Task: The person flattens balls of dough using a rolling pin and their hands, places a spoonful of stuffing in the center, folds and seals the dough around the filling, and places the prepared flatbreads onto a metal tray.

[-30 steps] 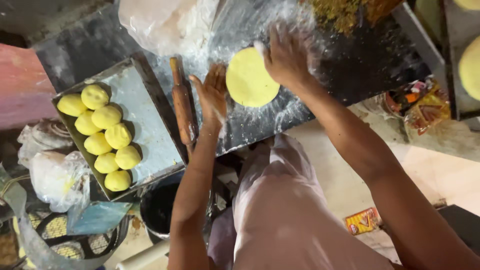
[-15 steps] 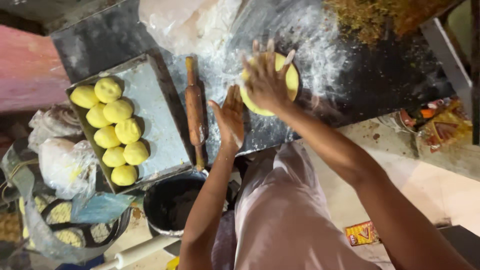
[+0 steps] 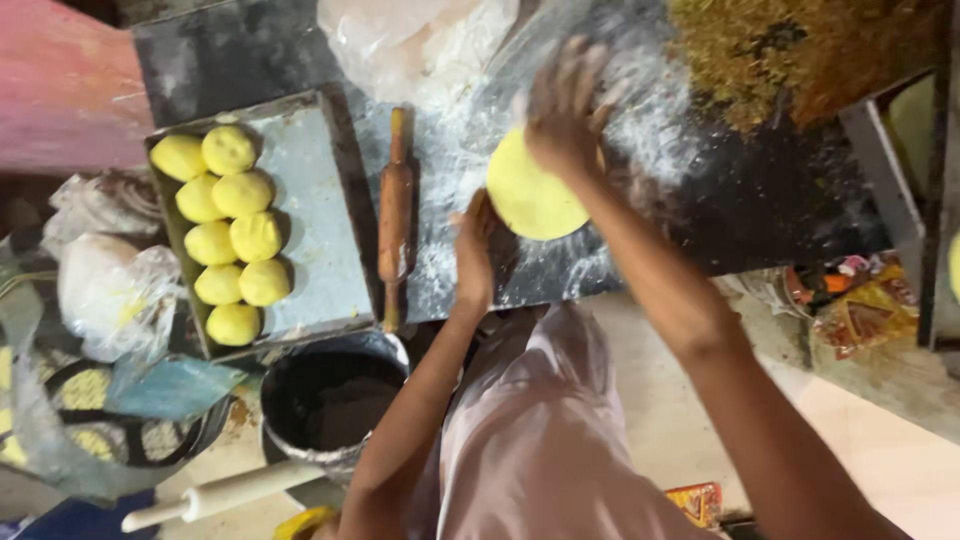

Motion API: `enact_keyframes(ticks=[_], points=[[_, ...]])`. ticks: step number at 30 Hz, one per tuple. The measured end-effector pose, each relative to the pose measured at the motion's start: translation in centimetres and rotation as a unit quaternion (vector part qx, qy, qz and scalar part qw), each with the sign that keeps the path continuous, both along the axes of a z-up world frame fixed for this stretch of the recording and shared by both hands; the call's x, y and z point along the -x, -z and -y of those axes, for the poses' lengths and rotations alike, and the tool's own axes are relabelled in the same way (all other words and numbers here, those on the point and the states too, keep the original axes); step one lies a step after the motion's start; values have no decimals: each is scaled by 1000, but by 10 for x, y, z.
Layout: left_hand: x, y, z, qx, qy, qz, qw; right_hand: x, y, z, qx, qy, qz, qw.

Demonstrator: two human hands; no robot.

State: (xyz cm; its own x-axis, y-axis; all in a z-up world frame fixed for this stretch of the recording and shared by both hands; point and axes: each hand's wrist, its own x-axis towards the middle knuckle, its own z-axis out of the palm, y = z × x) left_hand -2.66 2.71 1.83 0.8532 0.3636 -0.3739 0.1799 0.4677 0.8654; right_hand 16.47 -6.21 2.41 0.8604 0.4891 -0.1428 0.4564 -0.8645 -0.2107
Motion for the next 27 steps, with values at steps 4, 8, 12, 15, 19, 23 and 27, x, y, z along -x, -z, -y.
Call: enact_keyframes(ticks=[4,8,12,15,19,23,27], points=[[14,-22,-3,-602,192,37,774,-9,-9,9,-114,100,-86,985],[14,-15,-3,-696,258,56,668,26,0,19,-64,58,-38,996],[16,-18,-5,-720,263,50,640,36,-6,16,-90,66,65,992],[18,-12,-4,-720,254,44,644,32,-16,-2,133,-32,-128,982],[21,-2,-10,-719,241,44,651,25,-17,-25,2,19,-10,1000],[23,-1,-2,-727,235,56,642,6,-7,-47,6,-19,50,999],[24,-3,-5,-723,224,53,652,-7,-21,-13,-166,83,-38,982]])
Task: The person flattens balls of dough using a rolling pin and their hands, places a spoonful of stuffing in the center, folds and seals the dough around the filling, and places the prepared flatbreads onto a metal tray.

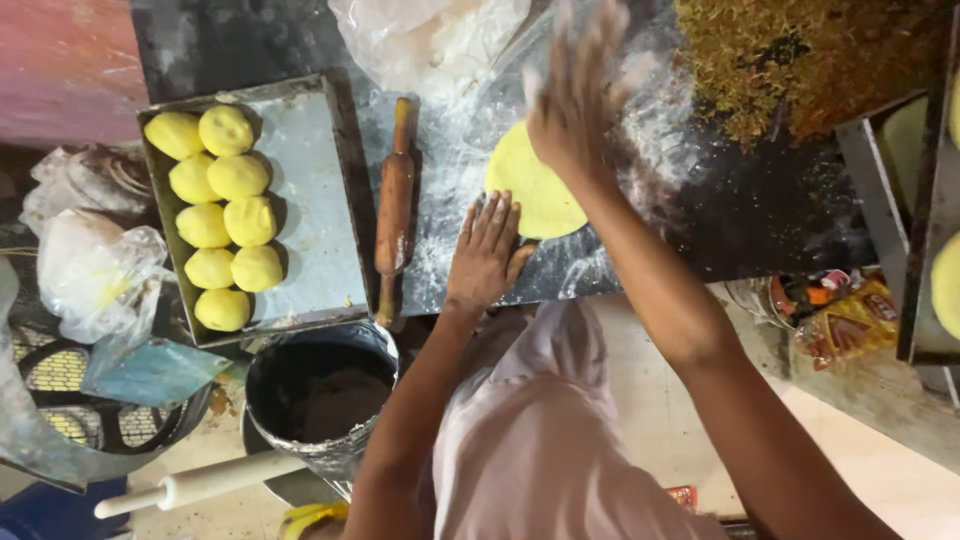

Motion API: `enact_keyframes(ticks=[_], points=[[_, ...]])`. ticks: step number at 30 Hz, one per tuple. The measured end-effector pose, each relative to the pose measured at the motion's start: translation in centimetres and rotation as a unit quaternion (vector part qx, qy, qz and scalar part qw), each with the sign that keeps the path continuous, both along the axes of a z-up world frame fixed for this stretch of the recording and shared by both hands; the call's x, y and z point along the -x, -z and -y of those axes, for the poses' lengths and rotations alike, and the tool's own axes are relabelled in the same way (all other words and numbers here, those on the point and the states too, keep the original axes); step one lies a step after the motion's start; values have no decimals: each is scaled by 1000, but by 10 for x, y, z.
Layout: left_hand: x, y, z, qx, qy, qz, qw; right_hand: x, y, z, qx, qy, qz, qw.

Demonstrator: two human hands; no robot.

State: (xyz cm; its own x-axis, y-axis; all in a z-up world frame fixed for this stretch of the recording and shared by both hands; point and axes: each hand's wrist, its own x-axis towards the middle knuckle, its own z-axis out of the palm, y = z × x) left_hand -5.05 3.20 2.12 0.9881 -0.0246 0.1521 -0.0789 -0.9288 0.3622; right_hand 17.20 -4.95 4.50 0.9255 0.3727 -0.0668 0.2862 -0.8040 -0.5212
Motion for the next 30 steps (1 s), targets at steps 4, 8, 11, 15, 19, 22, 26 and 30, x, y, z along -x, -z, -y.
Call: enact_keyframes(ticks=[4,8,11,15,19,22,26,30], points=[[-5,2,0,-9,0,-2,1000,12,10,28,194,-101,-21,976],[5,9,-2,15,-14,2,1000,40,40,48,58,-108,67,990],[5,11,0,15,-18,32,999,66,43,43,146,-178,11,973],[7,18,-5,207,-97,55,972,56,42,13,29,-200,196,959],[-17,22,10,485,-287,145,813,42,37,-31,67,-265,84,958],[-49,36,-3,725,-236,154,629,5,33,-33,28,-203,110,972],[-61,50,3,780,-209,131,576,-19,36,-27,44,-225,73,971],[-51,40,21,772,-228,135,578,-6,33,20,45,-228,111,966]])
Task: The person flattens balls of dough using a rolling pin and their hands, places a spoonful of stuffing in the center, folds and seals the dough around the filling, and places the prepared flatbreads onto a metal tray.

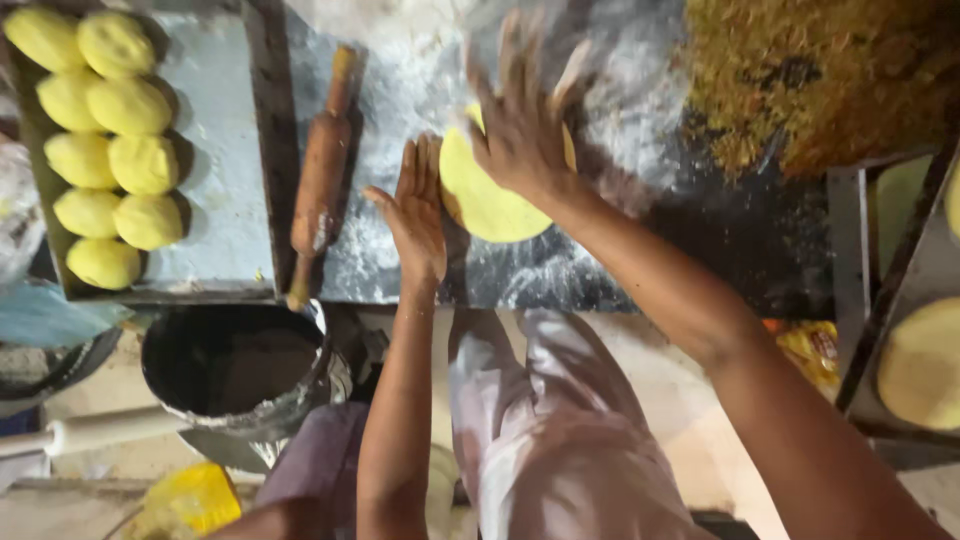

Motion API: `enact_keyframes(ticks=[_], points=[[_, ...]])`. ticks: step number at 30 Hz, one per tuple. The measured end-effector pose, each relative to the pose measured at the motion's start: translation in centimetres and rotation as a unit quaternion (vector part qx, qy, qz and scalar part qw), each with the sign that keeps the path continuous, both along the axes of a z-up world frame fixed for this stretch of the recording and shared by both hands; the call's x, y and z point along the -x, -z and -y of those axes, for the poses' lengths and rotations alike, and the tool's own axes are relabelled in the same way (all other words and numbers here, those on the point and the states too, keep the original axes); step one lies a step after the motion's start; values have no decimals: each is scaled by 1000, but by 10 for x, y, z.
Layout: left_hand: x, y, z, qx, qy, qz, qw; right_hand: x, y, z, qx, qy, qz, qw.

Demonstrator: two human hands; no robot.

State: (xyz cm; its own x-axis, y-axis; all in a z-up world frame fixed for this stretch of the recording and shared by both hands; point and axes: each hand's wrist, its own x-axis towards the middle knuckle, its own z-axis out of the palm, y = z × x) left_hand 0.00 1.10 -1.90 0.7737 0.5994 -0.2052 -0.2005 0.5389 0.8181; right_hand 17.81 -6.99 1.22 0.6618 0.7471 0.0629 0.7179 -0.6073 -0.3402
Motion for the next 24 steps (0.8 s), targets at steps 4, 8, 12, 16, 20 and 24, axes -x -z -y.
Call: enact_keyframes(ticks=[4,8,12,16,20,24], points=[[12,-14,29,5,-23,7,1000,11,-3,12,71,-33,-42,996],[15,-11,65,49,-119,46,991,51,-3,24,222,-131,-131,957],[17,-16,83,53,-148,33,987,43,2,-4,-45,-69,27,996],[11,-17,97,63,-153,32,986,15,-11,-49,112,-72,-91,987],[31,-27,103,65,-116,2,991,-8,-23,-14,57,5,-45,997],[28,-31,114,95,-129,7,987,-6,-9,6,10,-24,-25,999]])
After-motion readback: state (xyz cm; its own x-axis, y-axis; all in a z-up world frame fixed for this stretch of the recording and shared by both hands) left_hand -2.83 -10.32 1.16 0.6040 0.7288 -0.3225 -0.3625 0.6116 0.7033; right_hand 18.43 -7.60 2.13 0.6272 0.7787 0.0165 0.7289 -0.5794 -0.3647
